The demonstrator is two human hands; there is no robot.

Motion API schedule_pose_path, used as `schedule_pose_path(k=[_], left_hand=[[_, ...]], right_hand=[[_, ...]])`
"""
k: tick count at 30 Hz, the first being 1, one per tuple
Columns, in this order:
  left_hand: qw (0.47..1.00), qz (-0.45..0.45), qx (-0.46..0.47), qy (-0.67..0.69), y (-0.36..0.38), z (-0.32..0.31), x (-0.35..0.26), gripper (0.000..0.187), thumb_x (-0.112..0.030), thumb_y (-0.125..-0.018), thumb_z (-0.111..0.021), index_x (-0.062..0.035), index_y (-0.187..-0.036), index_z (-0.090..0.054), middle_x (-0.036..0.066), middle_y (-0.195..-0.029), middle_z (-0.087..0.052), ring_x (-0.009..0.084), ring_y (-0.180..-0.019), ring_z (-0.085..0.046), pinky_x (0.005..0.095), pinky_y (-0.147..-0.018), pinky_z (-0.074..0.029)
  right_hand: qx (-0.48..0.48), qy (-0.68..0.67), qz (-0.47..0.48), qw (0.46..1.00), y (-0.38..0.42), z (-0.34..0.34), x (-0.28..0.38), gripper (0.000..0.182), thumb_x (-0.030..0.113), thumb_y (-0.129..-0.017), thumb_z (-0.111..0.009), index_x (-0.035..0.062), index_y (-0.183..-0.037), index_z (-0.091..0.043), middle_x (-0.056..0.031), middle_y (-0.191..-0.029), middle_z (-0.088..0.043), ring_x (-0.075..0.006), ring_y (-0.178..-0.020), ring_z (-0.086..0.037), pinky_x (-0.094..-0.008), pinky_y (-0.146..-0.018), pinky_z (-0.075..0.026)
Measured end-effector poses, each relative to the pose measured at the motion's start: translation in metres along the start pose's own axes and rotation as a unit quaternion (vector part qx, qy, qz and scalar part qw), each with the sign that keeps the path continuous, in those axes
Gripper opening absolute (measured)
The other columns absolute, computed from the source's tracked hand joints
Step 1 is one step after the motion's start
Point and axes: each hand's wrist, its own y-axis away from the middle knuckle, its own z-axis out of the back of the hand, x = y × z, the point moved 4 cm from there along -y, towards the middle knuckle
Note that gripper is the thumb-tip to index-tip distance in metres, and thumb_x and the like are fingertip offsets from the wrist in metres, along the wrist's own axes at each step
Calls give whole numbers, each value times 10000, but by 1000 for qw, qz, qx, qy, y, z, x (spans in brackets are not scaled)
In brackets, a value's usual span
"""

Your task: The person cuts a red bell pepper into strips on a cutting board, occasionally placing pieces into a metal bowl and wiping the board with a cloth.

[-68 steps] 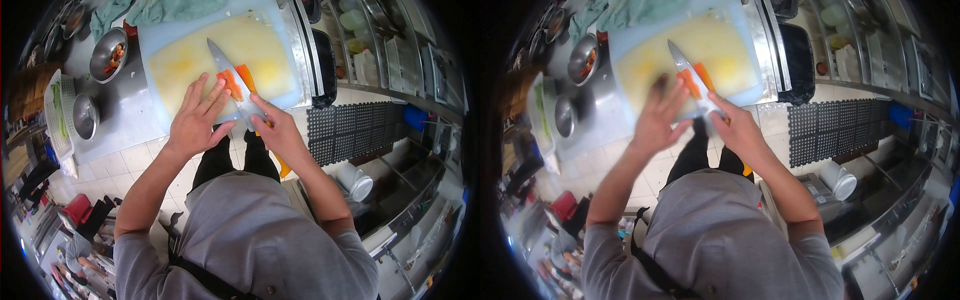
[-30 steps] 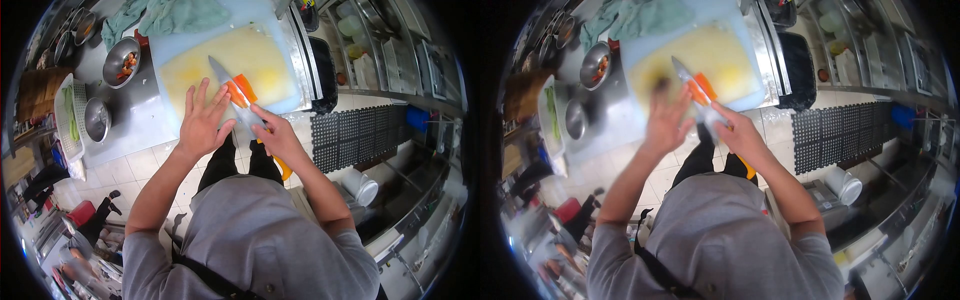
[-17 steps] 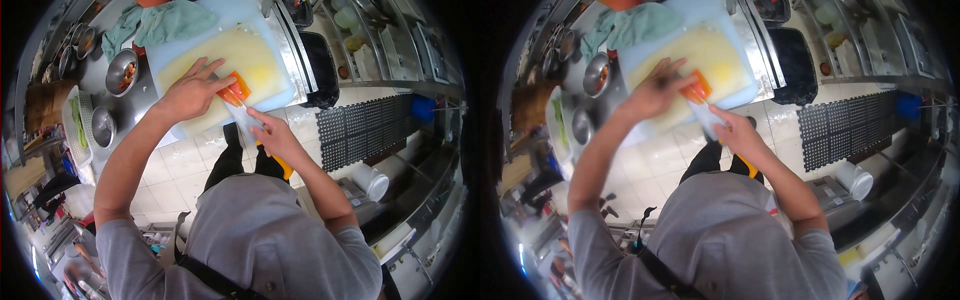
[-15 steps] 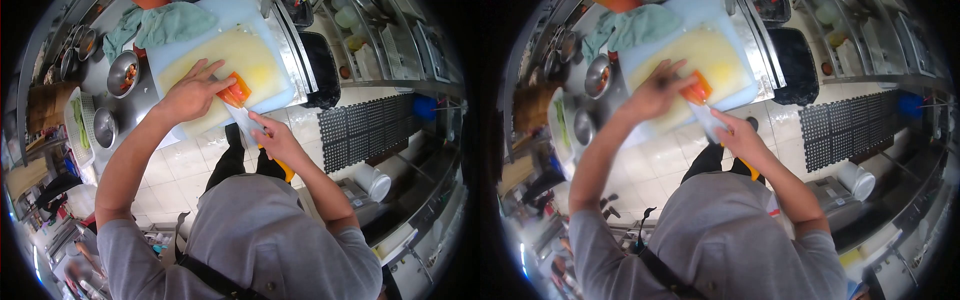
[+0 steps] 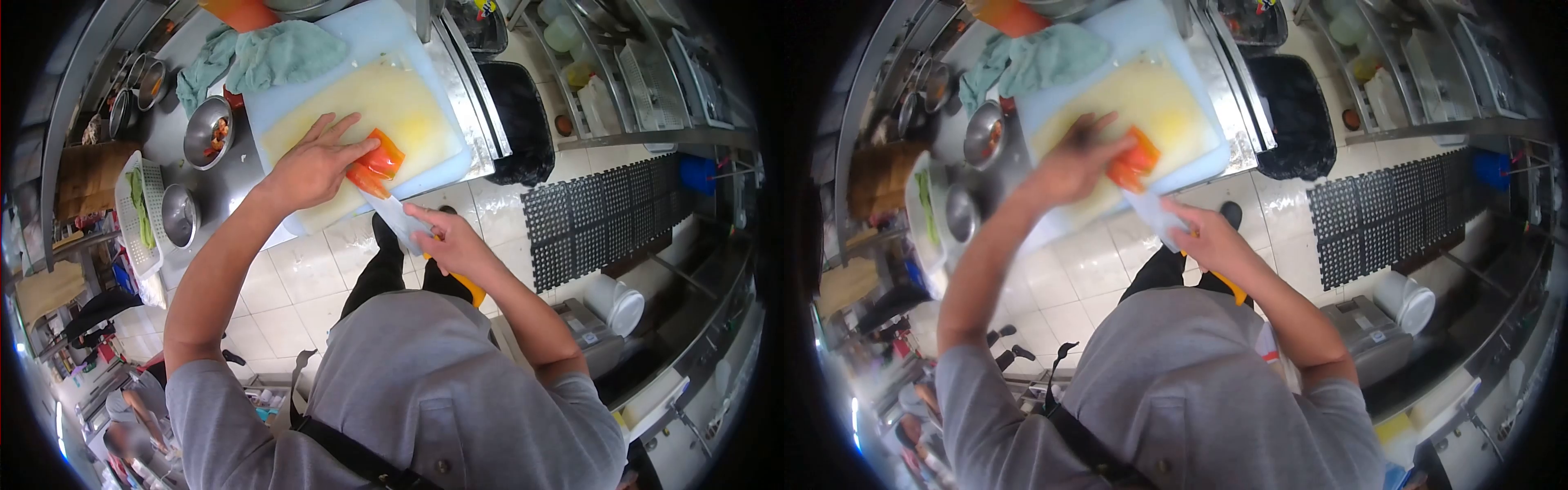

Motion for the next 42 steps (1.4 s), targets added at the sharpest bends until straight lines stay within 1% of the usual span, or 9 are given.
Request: schedule_pose_path(k=[4, 6, 10, 15, 22, 28, 29, 36, 42], left_hand=[[1000, 10, 7, 9, -1, 1, 0, 565, -62, -1008, -564, -304, -1514, -628, 195, -1725, -409, 540, -1530, -395, 545, -1290, -341], [991, 42, -25, 124, -7, 6, 4, 558, 36, -934, -593, -115, -1468, -654, 158, -1491, -654, 396, -1549, -422, 501, -1304, -326], [965, 36, -108, 237, -27, 36, 2, 524, 54, -907, -587, -79, -1405, -682, 143, -1539, -624, 436, -1521, -445, 499, -1281, -354], [957, -170, -229, -48, -53, 67, -67, 435, 7, -845, -672, -81, -1265, -740, 104, -1436, -657, 376, -1447, -526, 549, -1240, -403], [940, -256, -207, -86, -142, 51, -153, 451, -36, -798, -721, -54, -1248, -734, 80, -1377, -669, 331, -1433, -519, 535, -1257, -368], [938, -281, -179, -100, -234, 40, -161, 480, -22, -815, -705, -30, -1295, -709, 113, -1416, -652, 343, -1436, -512, 508, -1252, -365], [935, -261, -227, -82, -240, 53, -154, 463, -10, -819, -695, -26, -1281, -714, 122, -1420, -651, 352, -1433, -516, 508, -1241, -379], [956, -132, -260, 30, -207, 95, -98, 388, 40, -819, -659, -33, -1190, -747, 128, -1298, -710, 386, -1341, -584, 526, -1166, -456], [944, -255, -189, -92, -208, 25, -175, 398, -73, -819, -742, -21, -1214, -731, 107, -1359, -673, 356, -1384, -553, 536, -1233, -391]], right_hand=[[7, -5, -4, 1000, 3, -5, -7, 539, 118, -1066, -664, 159, -1597, -583, 20, -733, -585, -51, -485, -467, -249, -470, -413], [9, -4, 8, 1000, 10, -6, -6, 540, 112, -1064, -663, 151, -1596, -581, 17, -735, -590, -51, -488, -470, -248, -467, -416], [-25, -54, 9, 998, 29, 13, 13, 557, 84, -1055, -665, 115, -1601, -560, 0, -762, -623, -51, -505, -501, -249, -456, -432], [-136, -114, 75, 981, 51, 66, 28, 583, 50, -1038, -671, 89, -1605, -537, -15, -763, -636, -60, -504, -528, -260, -452, -456], [-232, -142, 106, 956, 84, 116, 22, 589, 43, -1030, -673, 90, -1601, -534, -24, -760, -653, -75, -493, -546, -271, -449, -471], [-284, -156, 80, 943, 95, 139, -12, 610, 47, -1031, -660, 96, -1620, -508, -43, -792, -689, -83, -492, -546, -278, -441, -470], [-292, -143, 70, 943, 95, 143, -17, 621, 48, -1031, -656, 97, -1629, -496, -50, -803, -701, -85, -489, -542, -280, -438, -470], [-278, -184, 58, 941, 90, 160, -50, 662, 36, -1025, -662, 99, -1651, -457, -91, -830, -728, -119, -482, -575, -289, -428, -478], [-264, -187, 72, 944, 82, 172, -39, 649, 32, -1024, -675, 70, -1636, -465, -101, -850, -742, -131, -497, -602, -296, -426, -485]])
